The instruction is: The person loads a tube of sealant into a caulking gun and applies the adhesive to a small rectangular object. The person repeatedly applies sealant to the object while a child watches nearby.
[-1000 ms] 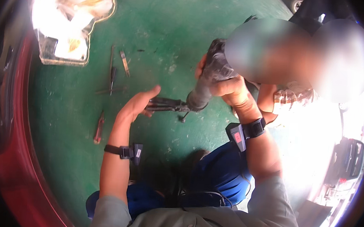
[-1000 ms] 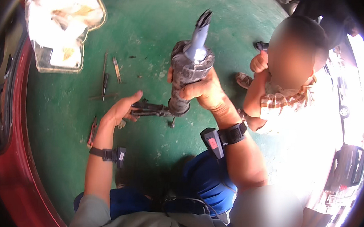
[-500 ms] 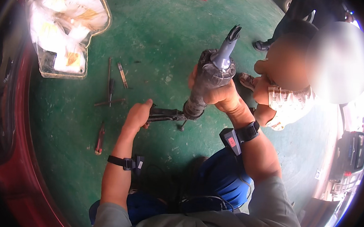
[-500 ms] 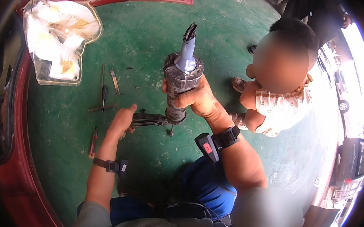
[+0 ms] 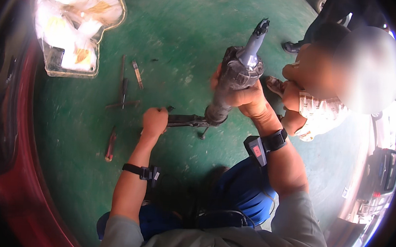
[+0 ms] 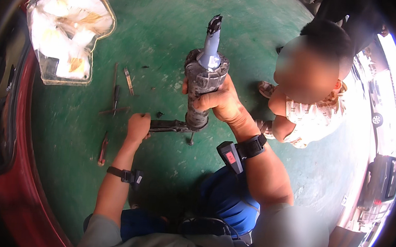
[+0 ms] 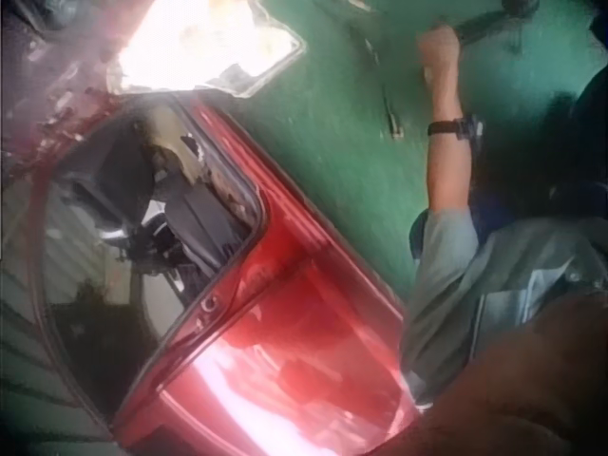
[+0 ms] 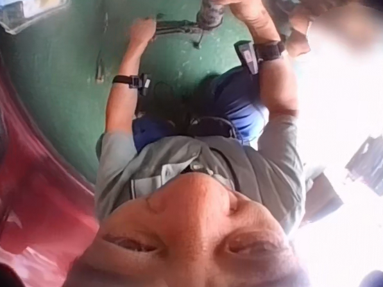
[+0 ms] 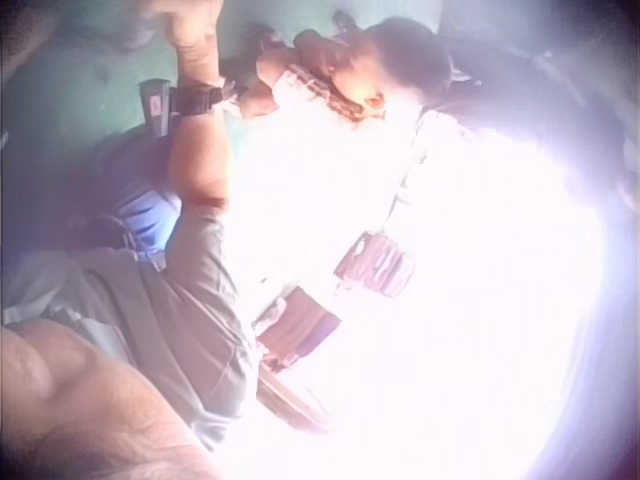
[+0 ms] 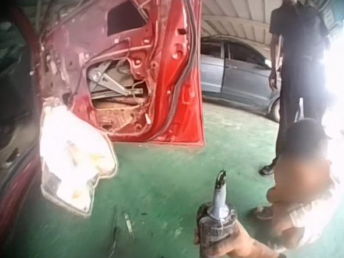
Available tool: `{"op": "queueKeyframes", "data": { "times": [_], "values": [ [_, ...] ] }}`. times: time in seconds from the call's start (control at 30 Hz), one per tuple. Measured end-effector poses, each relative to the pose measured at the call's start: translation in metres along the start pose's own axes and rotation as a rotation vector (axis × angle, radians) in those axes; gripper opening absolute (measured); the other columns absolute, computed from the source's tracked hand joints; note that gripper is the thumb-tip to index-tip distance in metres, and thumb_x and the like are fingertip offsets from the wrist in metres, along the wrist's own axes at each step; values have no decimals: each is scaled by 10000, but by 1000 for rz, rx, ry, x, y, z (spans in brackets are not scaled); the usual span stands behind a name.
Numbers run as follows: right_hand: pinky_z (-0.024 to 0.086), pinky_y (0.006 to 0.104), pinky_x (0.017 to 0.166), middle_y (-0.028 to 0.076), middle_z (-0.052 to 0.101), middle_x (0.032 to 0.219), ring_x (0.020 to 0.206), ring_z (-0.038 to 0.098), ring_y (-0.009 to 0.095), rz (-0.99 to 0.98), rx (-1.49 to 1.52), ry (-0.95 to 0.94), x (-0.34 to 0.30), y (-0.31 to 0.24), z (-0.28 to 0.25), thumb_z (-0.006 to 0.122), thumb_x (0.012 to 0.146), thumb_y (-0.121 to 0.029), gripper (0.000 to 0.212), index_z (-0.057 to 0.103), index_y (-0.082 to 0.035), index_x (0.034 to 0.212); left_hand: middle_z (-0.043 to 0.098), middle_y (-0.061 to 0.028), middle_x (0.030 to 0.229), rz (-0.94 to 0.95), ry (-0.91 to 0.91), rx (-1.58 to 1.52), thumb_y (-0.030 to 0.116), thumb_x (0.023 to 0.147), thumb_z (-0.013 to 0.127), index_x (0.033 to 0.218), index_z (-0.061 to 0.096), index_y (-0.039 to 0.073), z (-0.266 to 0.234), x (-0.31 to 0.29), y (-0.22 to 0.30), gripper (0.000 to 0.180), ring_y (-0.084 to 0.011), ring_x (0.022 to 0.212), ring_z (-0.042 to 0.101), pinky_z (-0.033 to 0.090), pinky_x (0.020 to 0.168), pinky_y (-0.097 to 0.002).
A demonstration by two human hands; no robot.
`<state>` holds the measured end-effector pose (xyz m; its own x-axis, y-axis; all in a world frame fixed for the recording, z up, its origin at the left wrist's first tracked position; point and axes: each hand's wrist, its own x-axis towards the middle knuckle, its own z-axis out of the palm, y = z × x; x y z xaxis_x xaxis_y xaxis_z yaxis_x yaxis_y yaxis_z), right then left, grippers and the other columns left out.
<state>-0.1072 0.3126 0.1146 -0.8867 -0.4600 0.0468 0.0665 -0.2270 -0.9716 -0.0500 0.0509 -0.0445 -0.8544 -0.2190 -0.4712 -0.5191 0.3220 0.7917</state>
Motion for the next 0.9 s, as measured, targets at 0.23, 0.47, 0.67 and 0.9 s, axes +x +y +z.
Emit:
{"op": "queueKeyframes", "data": {
  "times": [0.23, 0.47, 0.67, 0.9],
  "values": [
    [520, 364, 840, 130, 697, 981, 903, 658, 263, 62, -179, 89, -2, 21, -5, 695, 507, -161, 710, 616, -16, 1198, 734, -187, 843, -346, -500, -390, 889, 901, 453, 1241, 575, -32, -24, 21, -48, 989, -249, 643, 717, 554, 552, -339],
    [496, 413, 929, 155, 665, 1039, 971, 630, 302, 29, -54, 154, -2, 27, -7, 667, 568, -169, 704, 600, 8, 1246, 645, -98, 727, -279, 298, 5, 416, 823, 718, 820, 688, -13, -105, 34, -170, 430, -223, 617, 638, 441, 509, -395],
    [492, 409, 916, 154, 659, 996, 953, 621, 296, -9, -296, 111, 0, 27, -7, 661, 575, -196, 674, 602, 2, 1216, 716, -245, 1053, 43, 422, 386, 345, 696, 915, 1198, 640, -72, -49, 2, -218, 708, -388, 973, 712, 552, 797, -494],
    [512, 371, 815, 126, 680, 966, 890, 645, 264, 32, -235, 140, -5, 9, 29, 688, 505, -208, 708, 597, -34, 1185, 680, -288, 1051, 244, 415, 446, 347, 746, 911, 1075, 606, -36, -14, 26, -222, 589, -492, 1028, 650, 529, 877, -549]
  ]
}}
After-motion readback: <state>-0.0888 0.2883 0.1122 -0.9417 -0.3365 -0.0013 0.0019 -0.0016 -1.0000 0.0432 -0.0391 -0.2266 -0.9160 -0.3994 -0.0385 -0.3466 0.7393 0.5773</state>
